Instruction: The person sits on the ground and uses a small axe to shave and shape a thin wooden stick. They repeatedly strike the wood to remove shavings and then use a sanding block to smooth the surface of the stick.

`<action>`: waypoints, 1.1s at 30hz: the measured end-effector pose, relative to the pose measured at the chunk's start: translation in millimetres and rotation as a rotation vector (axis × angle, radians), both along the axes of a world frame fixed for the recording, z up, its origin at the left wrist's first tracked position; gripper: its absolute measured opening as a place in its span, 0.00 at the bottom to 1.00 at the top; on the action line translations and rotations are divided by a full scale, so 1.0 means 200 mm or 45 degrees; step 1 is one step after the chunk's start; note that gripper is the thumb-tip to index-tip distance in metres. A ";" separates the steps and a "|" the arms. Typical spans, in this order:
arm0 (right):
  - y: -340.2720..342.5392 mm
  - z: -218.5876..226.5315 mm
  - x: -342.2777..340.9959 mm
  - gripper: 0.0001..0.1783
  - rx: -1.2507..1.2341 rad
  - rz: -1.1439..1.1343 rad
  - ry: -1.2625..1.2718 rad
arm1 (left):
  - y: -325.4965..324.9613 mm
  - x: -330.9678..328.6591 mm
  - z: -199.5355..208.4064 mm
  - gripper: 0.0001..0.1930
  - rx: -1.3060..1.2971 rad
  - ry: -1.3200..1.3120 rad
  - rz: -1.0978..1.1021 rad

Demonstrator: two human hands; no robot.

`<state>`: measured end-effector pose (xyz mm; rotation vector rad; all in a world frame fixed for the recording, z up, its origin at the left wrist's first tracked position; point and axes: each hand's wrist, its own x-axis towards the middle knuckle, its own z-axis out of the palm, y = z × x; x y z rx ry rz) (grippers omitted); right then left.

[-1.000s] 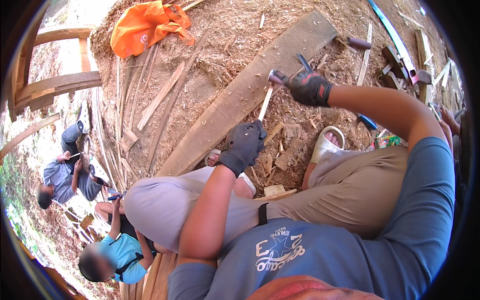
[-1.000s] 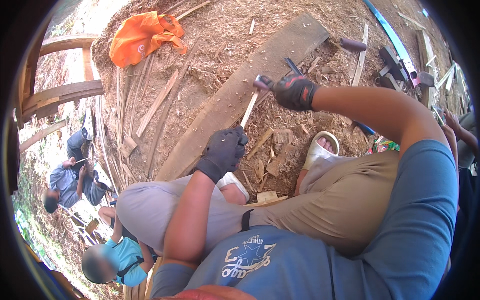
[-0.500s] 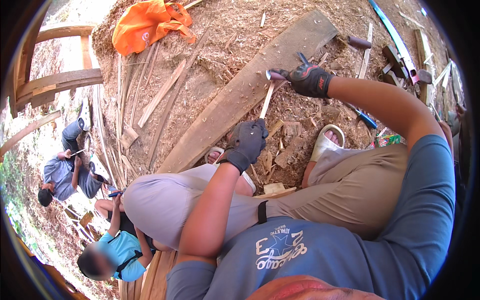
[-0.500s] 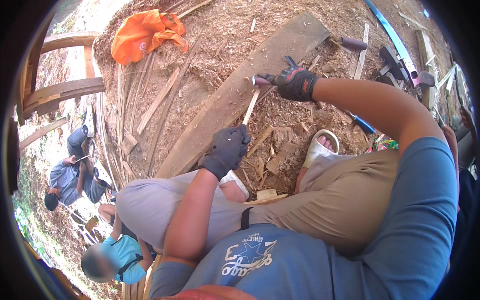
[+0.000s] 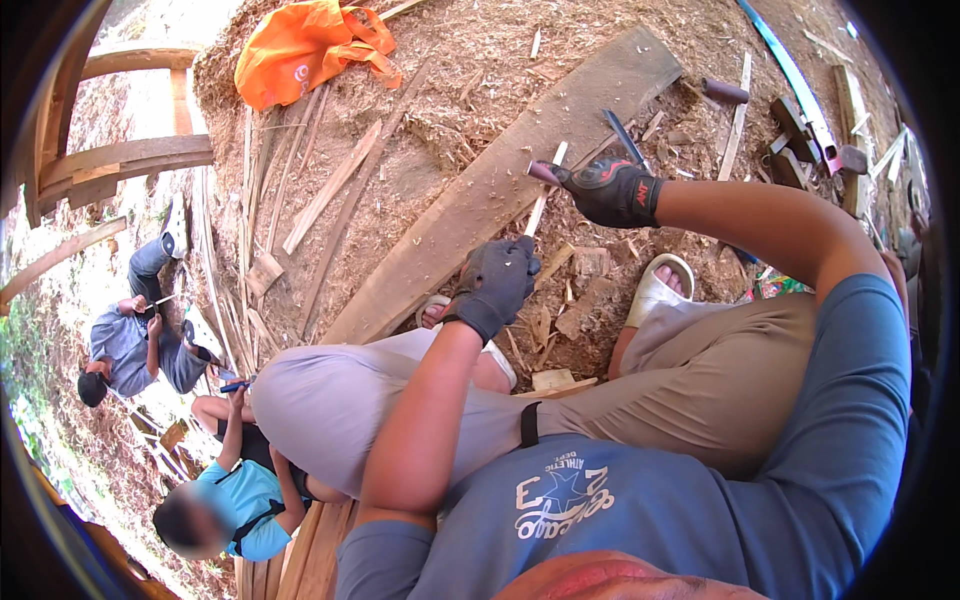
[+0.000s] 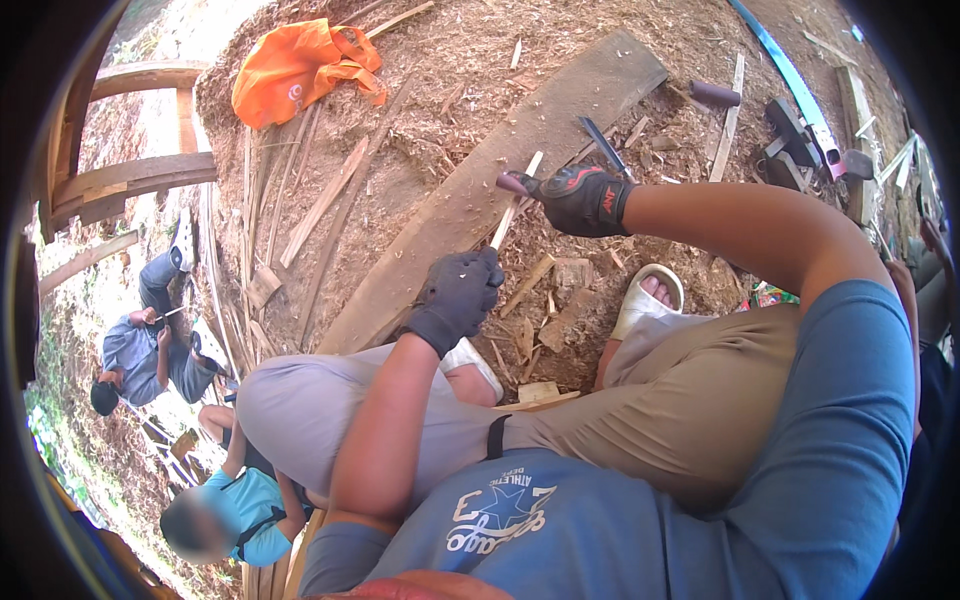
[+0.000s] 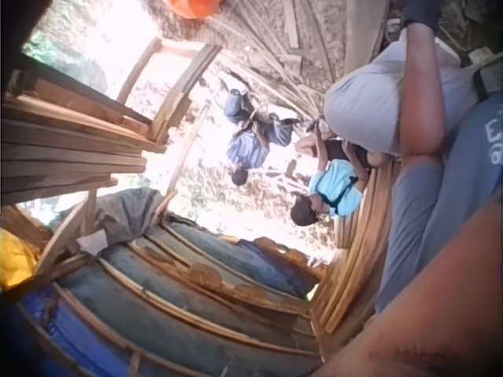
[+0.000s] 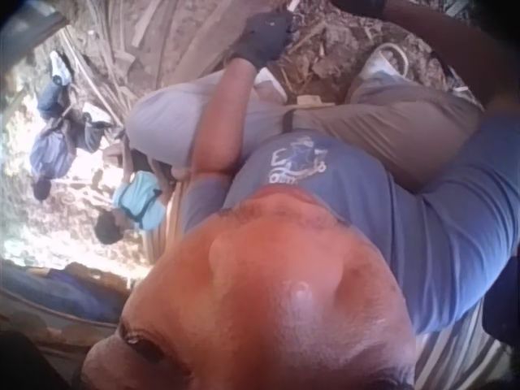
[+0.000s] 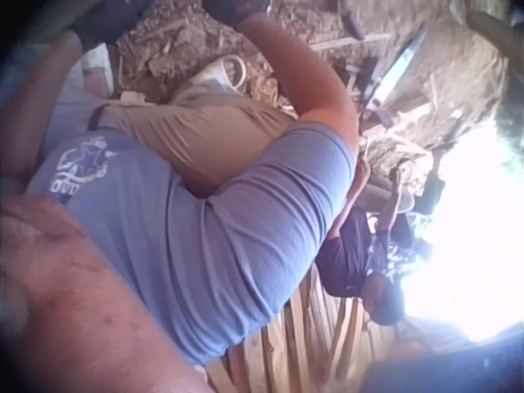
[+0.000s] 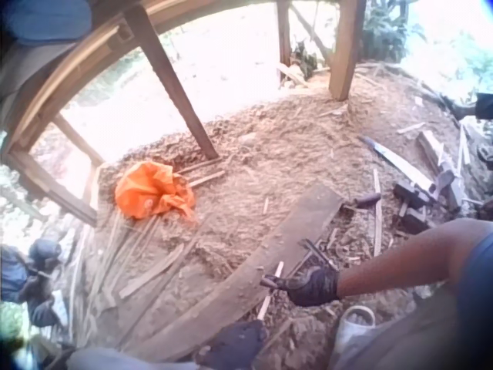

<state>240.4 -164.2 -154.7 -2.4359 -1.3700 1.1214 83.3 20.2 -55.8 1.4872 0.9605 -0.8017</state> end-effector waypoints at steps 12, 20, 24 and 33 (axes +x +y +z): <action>-0.01 -0.07 0.07 0.32 -0.088 0.112 0.002 | 0.01 -0.09 -0.15 0.22 0.013 -0.144 0.046; 0.04 0.06 -0.07 0.26 0.073 0.107 -0.019 | 0.07 -0.09 -0.19 0.21 0.160 -0.119 -0.215; -0.10 -0.13 0.21 0.34 -0.148 0.041 -0.210 | 0.03 -0.09 -0.22 0.20 0.213 -0.196 -0.297; -0.08 -0.16 0.03 0.31 0.119 0.096 -0.203 | 0.06 -0.19 -0.38 0.19 0.265 -0.279 -0.380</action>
